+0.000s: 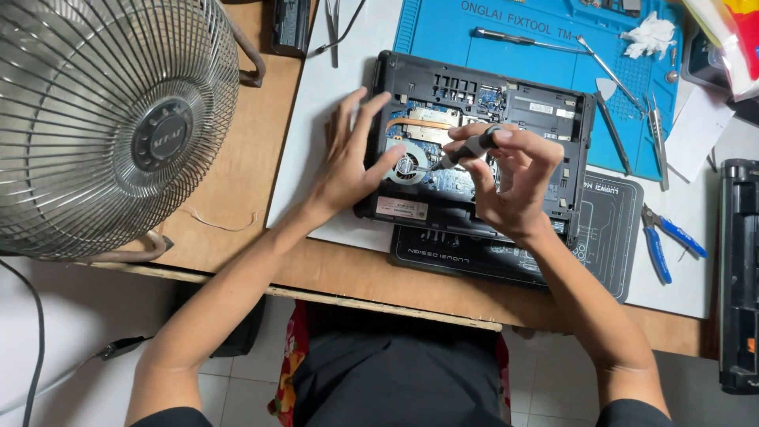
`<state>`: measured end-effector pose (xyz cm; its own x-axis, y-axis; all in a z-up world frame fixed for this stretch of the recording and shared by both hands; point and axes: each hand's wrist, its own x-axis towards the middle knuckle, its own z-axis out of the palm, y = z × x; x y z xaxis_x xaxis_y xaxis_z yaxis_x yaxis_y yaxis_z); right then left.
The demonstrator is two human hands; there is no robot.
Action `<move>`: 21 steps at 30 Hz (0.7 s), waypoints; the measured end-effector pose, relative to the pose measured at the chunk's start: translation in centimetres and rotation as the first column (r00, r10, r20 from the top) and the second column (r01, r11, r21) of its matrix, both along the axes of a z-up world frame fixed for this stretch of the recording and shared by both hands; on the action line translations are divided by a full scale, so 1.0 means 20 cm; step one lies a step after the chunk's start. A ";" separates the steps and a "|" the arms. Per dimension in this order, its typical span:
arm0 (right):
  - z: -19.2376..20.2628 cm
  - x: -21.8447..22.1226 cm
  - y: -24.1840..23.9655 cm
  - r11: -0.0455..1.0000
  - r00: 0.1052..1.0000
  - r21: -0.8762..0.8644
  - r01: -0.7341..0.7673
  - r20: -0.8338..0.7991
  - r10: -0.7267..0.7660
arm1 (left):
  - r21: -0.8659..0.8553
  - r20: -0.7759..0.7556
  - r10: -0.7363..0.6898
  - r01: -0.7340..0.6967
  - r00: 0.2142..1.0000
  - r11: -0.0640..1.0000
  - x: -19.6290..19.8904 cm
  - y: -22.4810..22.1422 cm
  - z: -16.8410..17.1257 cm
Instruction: The person is disassembling a laptop by using a screwdriver to remove internal screws from the motherboard and cooling assembly.
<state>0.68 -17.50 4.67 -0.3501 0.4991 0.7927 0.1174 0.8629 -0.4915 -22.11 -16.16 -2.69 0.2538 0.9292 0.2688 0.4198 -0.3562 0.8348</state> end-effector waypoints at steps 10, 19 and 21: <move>-0.08 0.01 -0.04 0.998 0.998 -0.023 -0.059 0.021 0.060 | 0.032 -0.085 0.020 -0.017 0.996 0.999 -0.01 0.01 0.01; -0.08 0.02 -0.04 0.997 0.998 -0.051 -0.064 0.009 0.065 | 0.040 -0.100 0.039 -0.035 0.994 0.999 0.00 0.02 -0.02; -0.08 0.02 -0.04 0.996 0.998 -0.060 -0.059 0.011 0.060 | 0.045 -0.111 0.040 -0.036 0.993 0.998 0.00 0.02 -0.02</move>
